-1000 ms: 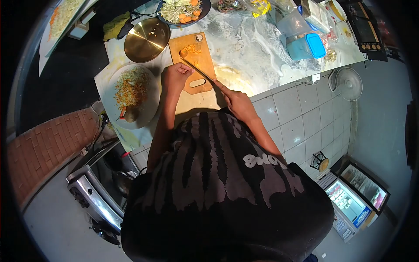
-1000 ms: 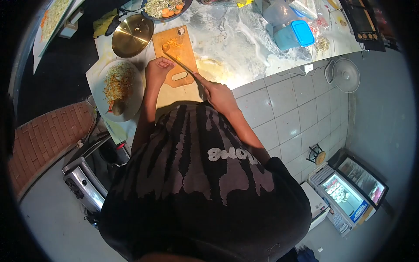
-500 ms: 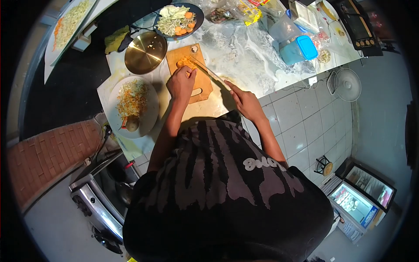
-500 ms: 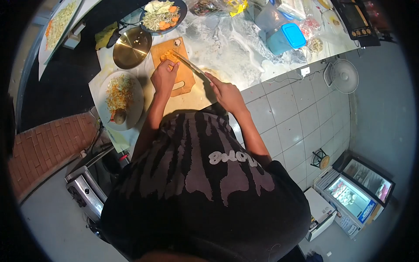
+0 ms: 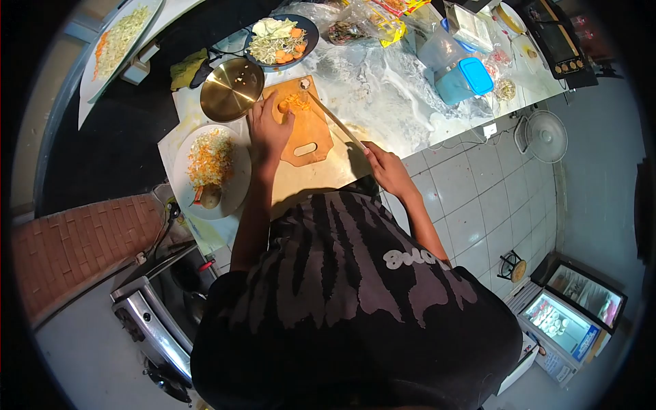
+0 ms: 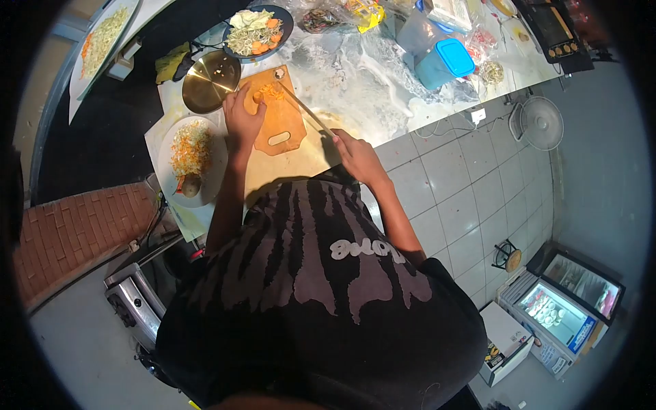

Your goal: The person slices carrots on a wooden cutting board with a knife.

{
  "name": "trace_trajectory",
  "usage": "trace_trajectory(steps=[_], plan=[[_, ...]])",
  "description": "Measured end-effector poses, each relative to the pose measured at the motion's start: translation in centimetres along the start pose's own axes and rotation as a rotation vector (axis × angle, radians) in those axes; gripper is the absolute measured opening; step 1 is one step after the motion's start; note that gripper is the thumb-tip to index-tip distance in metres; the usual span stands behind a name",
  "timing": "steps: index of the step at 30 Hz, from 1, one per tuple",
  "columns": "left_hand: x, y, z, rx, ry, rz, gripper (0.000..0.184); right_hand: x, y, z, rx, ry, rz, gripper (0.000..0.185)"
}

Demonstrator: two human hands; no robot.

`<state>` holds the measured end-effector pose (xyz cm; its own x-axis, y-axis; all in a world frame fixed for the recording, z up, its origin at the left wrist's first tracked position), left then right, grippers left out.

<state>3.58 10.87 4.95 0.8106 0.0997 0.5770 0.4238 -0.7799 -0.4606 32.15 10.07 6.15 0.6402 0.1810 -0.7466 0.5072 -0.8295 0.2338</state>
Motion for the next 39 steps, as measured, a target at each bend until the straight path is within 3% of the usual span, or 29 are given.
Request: trace_trajectory(steps=[6,8,15,18,20,21,23,26,30,32,36,39], plan=[[-1.4,-0.4,0.8,-0.184,0.021,0.122,0.038,-1.0,-0.2,0.5,-0.03,0.006,-0.02,0.044],[-1.3,-0.1,0.2,-0.168,0.106,-0.003,0.039,-0.6,0.0,0.8,-0.04,0.008,-0.013,0.046],[-0.4,4.3,-0.3,-0.204,0.202,0.007,0.037,0.3,1.3,3.3,-0.067,-0.127,-0.036,0.047],[-0.4,5.2,-0.7,-0.224,0.199,-0.03,0.038,0.0,2.0,3.8,0.124,-0.169,-0.235,0.046],[-1.3,5.6,-0.5,-0.26,0.456,-0.372,0.034,0.3,2.3,4.2,0.03,-0.222,-0.107,0.046],[-1.8,5.6,0.0,-0.265,0.451,-0.376,0.034,0.2,2.5,4.2,-0.002,-0.241,-0.062,0.046],[-3.9,5.8,1.8,-0.198,0.951,-0.545,0.028,0.1,2.5,4.2,-0.013,-0.247,-0.048,0.046],[-3.2,5.3,2.0,-0.265,1.008,-0.612,0.024,-0.3,2.4,4.1,-0.005,-0.237,-0.049,0.045],[-3.1,5.2,2.6,-0.357,0.77,-0.422,0.024,-0.9,2.4,4.3,-0.144,-0.186,0.125,0.045],[-1.9,5.1,0.9,-0.241,0.289,-0.288,0.025,-1.5,2.3,4.5,-0.037,-0.197,-0.016,0.047],[-2.6,5.8,0.8,-0.238,0.343,-0.334,0.025,-1.9,2.1,6.3,0.002,-0.146,-0.087,0.05],[-3.2,6.7,0.9,-0.146,0.272,-0.188,0.027,-3.6,2.2,6.8,0.054,-0.163,-0.267,0.054]])
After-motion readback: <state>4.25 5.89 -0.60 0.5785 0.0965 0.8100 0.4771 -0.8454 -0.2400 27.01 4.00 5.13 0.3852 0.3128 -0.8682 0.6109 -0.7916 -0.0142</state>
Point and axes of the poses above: each hand's wrist, its own y-axis away from the middle knuckle, its own z-axis out of the palm, x = y × z, the point moved 6 cm from there along -y, towards the middle knuckle, and after that the axes turned 3 degrees about -z, right-handed, at the moved point
